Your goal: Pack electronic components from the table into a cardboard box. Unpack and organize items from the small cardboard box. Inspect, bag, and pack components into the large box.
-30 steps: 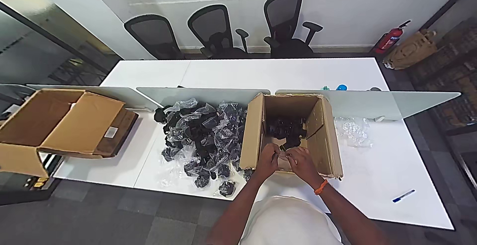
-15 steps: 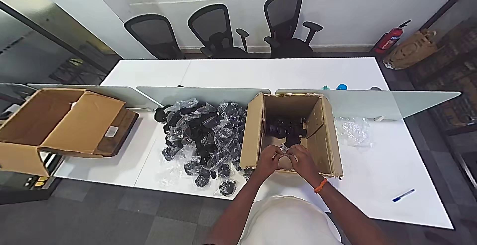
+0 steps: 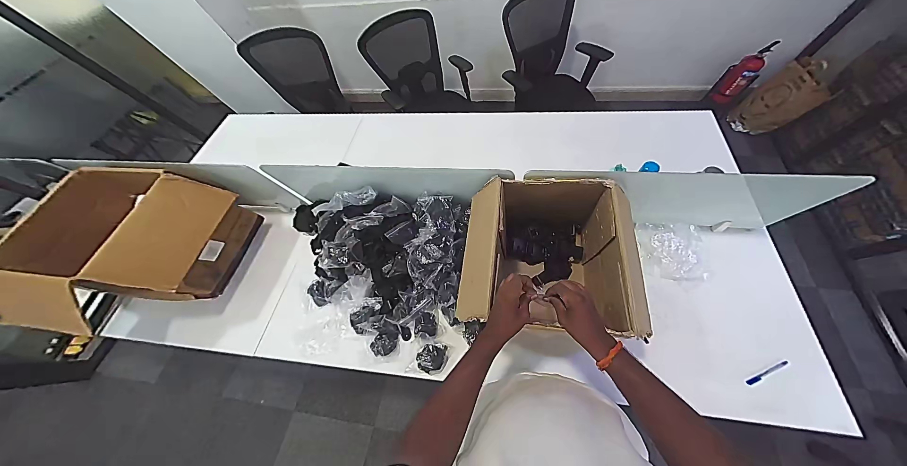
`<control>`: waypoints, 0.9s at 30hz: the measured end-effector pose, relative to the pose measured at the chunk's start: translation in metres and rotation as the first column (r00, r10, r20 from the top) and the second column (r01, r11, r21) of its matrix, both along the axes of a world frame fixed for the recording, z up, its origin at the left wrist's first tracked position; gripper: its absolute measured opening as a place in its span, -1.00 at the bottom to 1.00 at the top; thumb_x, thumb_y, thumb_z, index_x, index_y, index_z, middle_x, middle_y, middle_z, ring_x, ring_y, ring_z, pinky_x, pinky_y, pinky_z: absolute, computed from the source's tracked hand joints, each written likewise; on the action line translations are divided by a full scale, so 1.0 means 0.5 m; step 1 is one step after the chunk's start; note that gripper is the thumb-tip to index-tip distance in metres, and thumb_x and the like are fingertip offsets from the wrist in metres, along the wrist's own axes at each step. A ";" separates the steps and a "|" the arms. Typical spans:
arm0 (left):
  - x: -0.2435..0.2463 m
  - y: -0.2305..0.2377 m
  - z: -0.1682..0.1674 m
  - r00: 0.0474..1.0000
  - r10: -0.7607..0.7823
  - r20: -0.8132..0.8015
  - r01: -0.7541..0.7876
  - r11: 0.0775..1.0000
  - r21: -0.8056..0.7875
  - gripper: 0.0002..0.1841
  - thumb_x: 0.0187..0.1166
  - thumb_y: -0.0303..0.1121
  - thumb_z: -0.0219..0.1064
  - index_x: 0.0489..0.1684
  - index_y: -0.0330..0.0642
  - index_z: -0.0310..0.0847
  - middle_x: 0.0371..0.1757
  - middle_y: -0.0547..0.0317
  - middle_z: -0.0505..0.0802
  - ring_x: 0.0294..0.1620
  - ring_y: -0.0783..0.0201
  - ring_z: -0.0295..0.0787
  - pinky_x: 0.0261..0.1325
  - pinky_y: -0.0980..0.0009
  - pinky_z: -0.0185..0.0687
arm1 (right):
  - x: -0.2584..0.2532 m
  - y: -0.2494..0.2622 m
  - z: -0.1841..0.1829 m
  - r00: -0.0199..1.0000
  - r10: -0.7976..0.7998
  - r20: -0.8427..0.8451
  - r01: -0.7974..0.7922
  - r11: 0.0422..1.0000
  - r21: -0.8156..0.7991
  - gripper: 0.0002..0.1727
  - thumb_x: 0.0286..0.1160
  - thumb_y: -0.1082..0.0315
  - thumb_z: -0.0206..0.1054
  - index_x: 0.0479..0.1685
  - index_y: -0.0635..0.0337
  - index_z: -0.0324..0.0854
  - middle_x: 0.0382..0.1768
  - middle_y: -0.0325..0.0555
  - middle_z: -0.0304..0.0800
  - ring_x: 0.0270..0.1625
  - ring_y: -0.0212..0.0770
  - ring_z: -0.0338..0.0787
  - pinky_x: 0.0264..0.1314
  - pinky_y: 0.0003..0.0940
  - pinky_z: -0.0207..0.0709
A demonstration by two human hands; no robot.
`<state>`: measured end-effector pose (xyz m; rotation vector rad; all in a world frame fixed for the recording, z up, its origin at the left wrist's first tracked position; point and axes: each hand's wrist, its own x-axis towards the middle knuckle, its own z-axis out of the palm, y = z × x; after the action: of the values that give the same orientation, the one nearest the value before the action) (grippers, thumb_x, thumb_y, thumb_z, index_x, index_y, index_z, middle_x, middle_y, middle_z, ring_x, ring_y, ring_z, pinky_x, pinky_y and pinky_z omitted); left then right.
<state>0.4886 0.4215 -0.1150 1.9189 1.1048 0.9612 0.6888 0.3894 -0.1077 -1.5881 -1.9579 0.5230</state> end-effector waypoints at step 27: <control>0.125 -0.013 0.118 0.928 -0.134 0.347 0.124 0.991 0.053 -0.77 0.42 -0.62 0.47 -0.03 -0.32 0.62 -0.08 0.06 0.95 -0.01 0.17 0.95 0.19 0.19 0.88 | 0.188 -0.060 0.057 0.964 -0.263 0.041 0.251 0.949 0.190 -0.75 0.65 0.12 0.27 -0.21 0.05 0.78 -0.24 -0.17 0.82 -0.03 -0.08 0.77 0.18 -0.03 0.55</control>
<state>0.5512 0.4148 -0.0563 1.7315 0.7512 1.1938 0.7830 0.3595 -0.0794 -1.7251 -1.7515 0.1818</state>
